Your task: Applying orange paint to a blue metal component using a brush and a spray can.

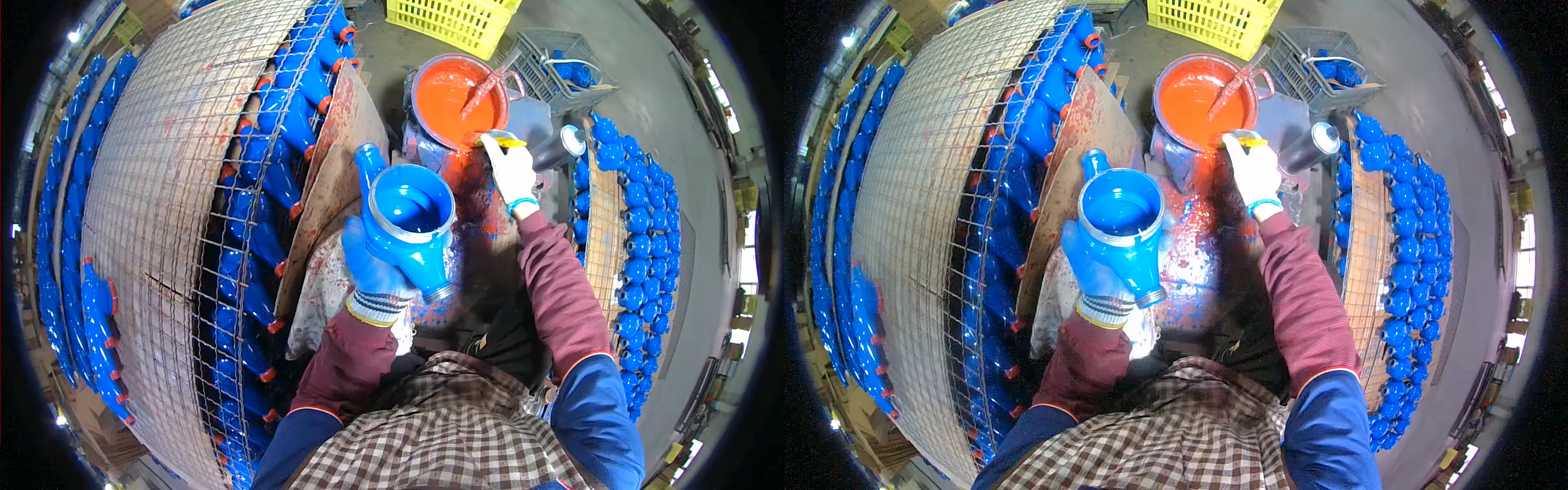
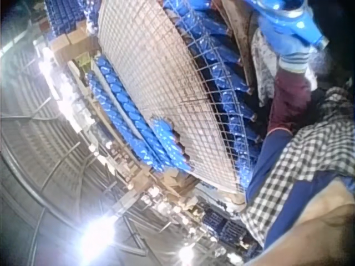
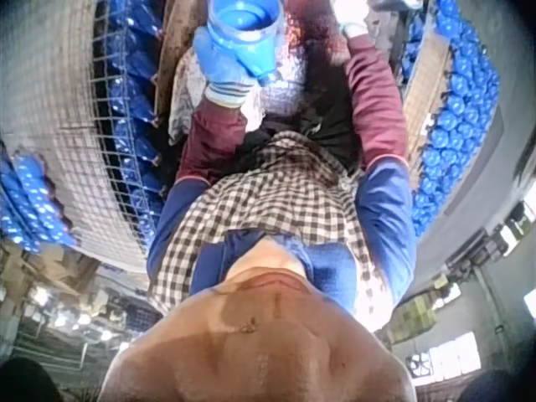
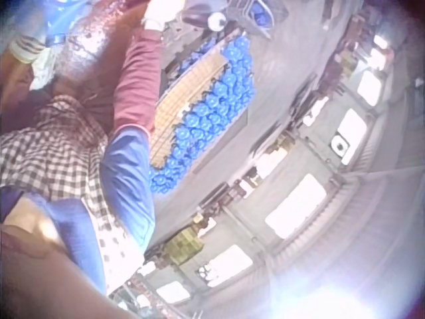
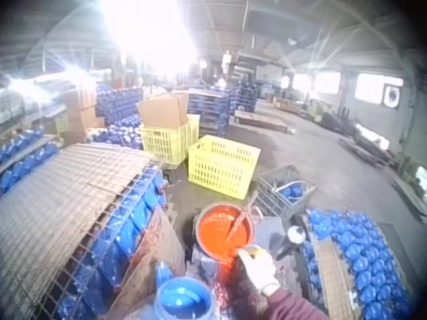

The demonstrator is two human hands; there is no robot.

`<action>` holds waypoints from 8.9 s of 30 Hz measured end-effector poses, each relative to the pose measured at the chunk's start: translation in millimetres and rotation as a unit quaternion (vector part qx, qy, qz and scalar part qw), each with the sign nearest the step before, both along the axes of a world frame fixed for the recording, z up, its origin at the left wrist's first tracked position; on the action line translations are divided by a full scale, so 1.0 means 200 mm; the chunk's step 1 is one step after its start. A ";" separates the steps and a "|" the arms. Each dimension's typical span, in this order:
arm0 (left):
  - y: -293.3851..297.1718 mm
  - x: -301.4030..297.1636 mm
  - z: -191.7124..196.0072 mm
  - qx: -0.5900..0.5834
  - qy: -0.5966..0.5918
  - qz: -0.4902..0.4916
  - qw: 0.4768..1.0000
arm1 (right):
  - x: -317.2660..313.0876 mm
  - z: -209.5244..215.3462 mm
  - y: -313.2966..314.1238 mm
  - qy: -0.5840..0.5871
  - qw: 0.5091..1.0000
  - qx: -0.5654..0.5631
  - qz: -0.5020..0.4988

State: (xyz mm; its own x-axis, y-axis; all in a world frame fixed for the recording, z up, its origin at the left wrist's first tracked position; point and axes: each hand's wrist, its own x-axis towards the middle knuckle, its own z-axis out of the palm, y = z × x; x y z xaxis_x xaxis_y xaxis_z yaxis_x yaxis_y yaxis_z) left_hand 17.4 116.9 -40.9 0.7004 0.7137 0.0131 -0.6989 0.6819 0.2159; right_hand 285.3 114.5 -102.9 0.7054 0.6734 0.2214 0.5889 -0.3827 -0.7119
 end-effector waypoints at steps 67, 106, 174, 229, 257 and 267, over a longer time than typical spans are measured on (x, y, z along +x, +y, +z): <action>-0.61 0.04 0.20 -0.122 0.111 -0.214 0.963 | -0.37 0.77 -1.26 0.356 0.844 0.391 0.092; -0.96 0.00 0.14 -0.046 -0.027 -0.298 0.953 | -0.49 0.45 -1.24 0.547 0.715 0.434 -0.035; -0.59 0.06 0.31 0.744 0.274 0.274 0.545 | -0.47 0.93 -1.41 0.443 0.797 0.403 -0.084; 0.94 -1.79 0.76 0.303 0.817 0.400 0.282 | -0.44 0.64 -1.59 0.248 0.932 0.230 -0.133; 0.93 -1.82 0.64 0.519 0.740 0.250 0.347 | -0.40 -0.19 -3.85 -0.159 0.713 -0.493 -0.472; 0.26 -0.86 0.51 0.299 0.527 0.085 0.791 | -0.25 -0.06 -3.79 -0.120 0.785 -0.523 -0.312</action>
